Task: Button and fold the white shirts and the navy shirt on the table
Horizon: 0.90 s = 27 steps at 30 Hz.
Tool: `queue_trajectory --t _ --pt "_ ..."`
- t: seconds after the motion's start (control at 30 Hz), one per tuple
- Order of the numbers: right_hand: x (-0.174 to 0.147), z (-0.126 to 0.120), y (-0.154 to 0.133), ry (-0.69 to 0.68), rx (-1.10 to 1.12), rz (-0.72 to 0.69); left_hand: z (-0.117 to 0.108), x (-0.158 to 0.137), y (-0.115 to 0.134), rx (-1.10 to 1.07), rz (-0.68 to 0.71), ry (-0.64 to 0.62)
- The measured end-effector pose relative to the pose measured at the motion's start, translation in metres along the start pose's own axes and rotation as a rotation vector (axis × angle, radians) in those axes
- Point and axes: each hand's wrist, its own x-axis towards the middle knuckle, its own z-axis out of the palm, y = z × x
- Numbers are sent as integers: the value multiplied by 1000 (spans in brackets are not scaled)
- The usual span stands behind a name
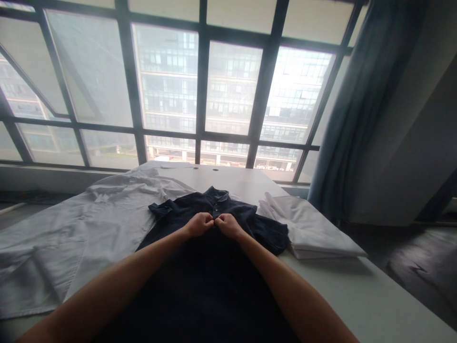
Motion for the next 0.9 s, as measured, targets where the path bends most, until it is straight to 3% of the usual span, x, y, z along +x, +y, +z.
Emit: queue_trajectory --t 0.17,0.37,0.6,0.73,0.8,0.9 --pt "-2 -3 -2 -37 128 -32 4 6 -4 -194 54 3" --pt "-5 -6 -7 -76 179 53 3 4 -8 -299 151 2" --pt "-3 -3 -4 -65 137 43 -5 -4 -5 74 137 50" --pt "-2 -6 -6 -139 36 85 -7 -8 -3 196 110 41" --pt "-4 -10 -9 -78 -113 39 -11 -9 -7 277 124 46" --pt "-9 -21 -10 148 -486 -105 -25 -6 -20 437 112 70"
